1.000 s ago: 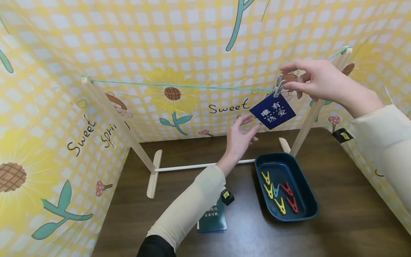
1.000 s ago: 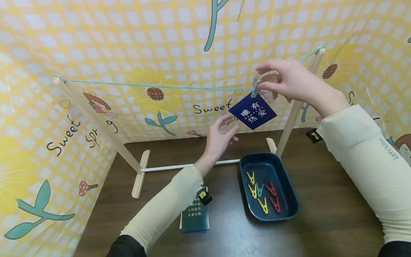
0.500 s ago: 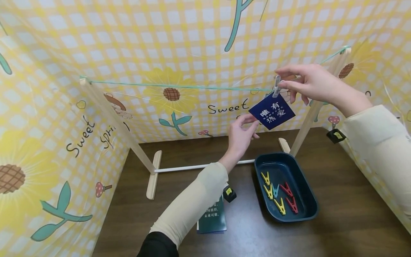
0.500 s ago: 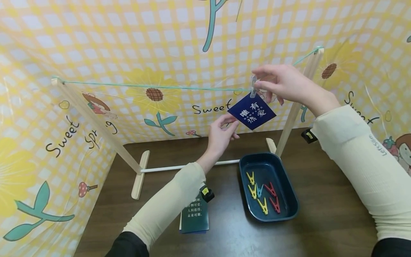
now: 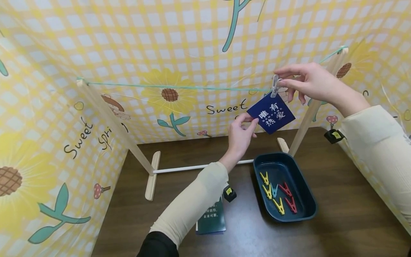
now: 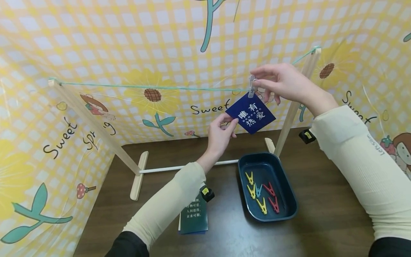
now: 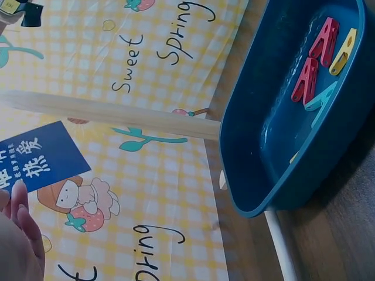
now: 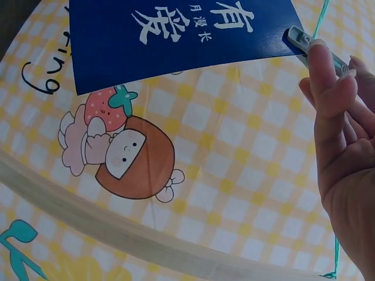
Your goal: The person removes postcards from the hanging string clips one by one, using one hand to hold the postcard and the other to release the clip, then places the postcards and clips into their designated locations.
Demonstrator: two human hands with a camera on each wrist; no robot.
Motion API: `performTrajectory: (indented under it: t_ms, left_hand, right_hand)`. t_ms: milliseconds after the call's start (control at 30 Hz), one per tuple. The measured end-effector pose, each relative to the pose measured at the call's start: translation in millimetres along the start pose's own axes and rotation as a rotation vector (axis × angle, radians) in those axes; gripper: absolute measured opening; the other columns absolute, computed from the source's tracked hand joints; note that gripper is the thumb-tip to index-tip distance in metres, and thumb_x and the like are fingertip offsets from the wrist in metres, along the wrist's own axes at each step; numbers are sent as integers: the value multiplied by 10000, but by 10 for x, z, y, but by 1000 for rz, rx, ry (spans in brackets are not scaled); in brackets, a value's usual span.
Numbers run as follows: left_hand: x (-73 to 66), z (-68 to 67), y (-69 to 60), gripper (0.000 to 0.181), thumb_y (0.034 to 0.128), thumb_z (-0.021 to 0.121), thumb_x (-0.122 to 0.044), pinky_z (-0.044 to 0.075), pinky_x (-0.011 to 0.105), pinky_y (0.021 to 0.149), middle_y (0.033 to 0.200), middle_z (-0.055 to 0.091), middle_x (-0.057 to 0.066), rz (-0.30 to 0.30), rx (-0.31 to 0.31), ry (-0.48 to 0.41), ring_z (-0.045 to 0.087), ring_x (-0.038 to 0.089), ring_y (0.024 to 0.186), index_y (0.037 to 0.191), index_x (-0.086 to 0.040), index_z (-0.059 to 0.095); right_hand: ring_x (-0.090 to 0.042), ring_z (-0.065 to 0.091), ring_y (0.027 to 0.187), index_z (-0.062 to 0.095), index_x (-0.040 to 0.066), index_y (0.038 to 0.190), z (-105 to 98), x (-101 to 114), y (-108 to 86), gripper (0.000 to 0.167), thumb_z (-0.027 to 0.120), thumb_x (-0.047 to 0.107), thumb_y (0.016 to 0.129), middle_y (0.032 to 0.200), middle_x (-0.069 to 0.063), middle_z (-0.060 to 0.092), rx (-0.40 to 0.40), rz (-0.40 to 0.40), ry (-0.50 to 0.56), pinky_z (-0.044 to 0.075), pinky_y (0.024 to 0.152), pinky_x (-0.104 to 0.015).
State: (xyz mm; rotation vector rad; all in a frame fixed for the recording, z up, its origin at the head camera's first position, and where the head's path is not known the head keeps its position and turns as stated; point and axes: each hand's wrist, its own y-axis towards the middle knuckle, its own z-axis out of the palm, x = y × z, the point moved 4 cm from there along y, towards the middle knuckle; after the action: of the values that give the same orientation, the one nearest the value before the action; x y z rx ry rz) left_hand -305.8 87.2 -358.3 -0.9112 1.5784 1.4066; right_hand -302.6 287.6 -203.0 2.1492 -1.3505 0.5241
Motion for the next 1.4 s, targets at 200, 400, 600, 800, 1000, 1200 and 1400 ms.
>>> performTrajectory:
  t_ms: [200,400,600,800,1000,1200,1400]
  left_hand:
    - [-15,-7,-35,128,979,736,-101,486,236,471,975,740,146,-9,-14,-19,640,373,527,1000,26,736]
    - [-18,-12,-38,126,974,745,-107,451,217,457,979,748,132,-12,-30,-16,632,411,541,995,18,745]
    - [6,-22,-43,129,966,755,-106,444,215,448,982,750,129,-23,-38,-10,624,426,544,1001,18,751]
    - [17,-44,-46,132,967,755,-109,450,219,455,980,749,126,-22,-39,-16,617,438,550,1013,15,756]
    - [10,-50,-43,133,968,754,-113,461,223,458,968,751,125,-11,-37,-1,617,380,527,1009,14,755]
    - [4,-42,-49,134,973,751,-121,474,224,466,969,745,120,-17,-24,1,616,434,557,1021,5,754]
    - [-20,-44,-38,139,975,752,-135,476,233,467,970,745,102,-20,-21,6,616,382,541,1029,-7,758]
  right_hand:
    - [-183,686,596,640,54,1387,3,-6,8,368,615,237,1068,1163,-75,726,-18,-15,38,544,494,-293]
    - [-203,680,590,642,15,1332,4,-25,0,326,625,195,1060,1008,58,721,-27,-9,117,557,502,-307]
    - [-209,644,548,649,6,1258,24,-40,-5,254,654,135,1039,922,2,698,-49,-18,118,553,500,-288]
    - [-187,622,533,617,-46,1219,59,-45,0,222,654,51,1022,929,3,677,-78,-61,159,526,483,-255]
    - [-164,594,489,613,-50,1072,53,-17,-11,77,642,-18,1008,763,-7,675,-136,-93,192,495,453,-238]
    - [-144,562,447,680,-28,967,38,0,-23,27,679,-11,988,649,-28,667,-204,-111,226,461,433,-216]
    - [-138,548,439,720,-20,940,-7,2,-59,38,698,-24,970,648,-9,684,-247,-122,243,441,435,-195]
